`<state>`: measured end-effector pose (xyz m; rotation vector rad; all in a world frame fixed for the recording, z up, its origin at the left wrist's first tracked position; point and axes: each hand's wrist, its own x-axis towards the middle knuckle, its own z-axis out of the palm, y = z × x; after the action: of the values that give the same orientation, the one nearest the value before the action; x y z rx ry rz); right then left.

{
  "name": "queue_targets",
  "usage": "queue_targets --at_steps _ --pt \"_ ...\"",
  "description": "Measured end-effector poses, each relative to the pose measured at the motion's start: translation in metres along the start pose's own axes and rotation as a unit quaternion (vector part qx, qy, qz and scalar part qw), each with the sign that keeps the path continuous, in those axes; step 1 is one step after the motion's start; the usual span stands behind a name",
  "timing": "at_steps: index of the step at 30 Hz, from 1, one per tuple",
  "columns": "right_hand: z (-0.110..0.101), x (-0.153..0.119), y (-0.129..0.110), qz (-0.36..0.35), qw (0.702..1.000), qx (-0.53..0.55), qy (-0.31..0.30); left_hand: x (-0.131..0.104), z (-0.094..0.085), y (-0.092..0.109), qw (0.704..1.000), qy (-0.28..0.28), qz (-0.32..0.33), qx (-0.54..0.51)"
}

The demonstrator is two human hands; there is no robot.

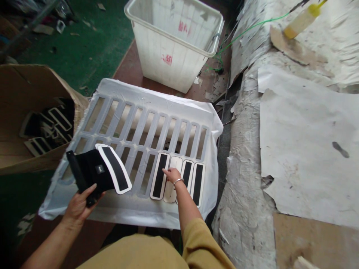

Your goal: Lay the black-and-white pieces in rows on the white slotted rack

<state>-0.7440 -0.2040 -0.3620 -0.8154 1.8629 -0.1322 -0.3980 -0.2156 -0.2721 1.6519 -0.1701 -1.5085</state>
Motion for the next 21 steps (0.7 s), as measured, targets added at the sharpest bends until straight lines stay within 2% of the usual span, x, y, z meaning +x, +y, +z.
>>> queue_targets --at_steps 3,10,14,21 --pt "0.003 0.009 -0.001 -0.018 0.998 0.044 0.032 -0.001 0.004 -0.003 1.000 -0.003 -0.001 0.000" --pt "0.012 0.004 0.006 -0.055 0.987 0.147 0.041 -0.003 0.005 -0.005 1.000 -0.011 0.001 0.000" --pt "0.013 -0.001 0.013 -0.085 0.980 0.171 0.056 -0.001 0.004 -0.005 1.000 -0.012 -0.005 -0.002" --pt "0.012 0.005 0.022 -0.081 0.979 0.182 0.044 0.001 0.003 -0.009 1.000 -0.010 -0.001 0.001"
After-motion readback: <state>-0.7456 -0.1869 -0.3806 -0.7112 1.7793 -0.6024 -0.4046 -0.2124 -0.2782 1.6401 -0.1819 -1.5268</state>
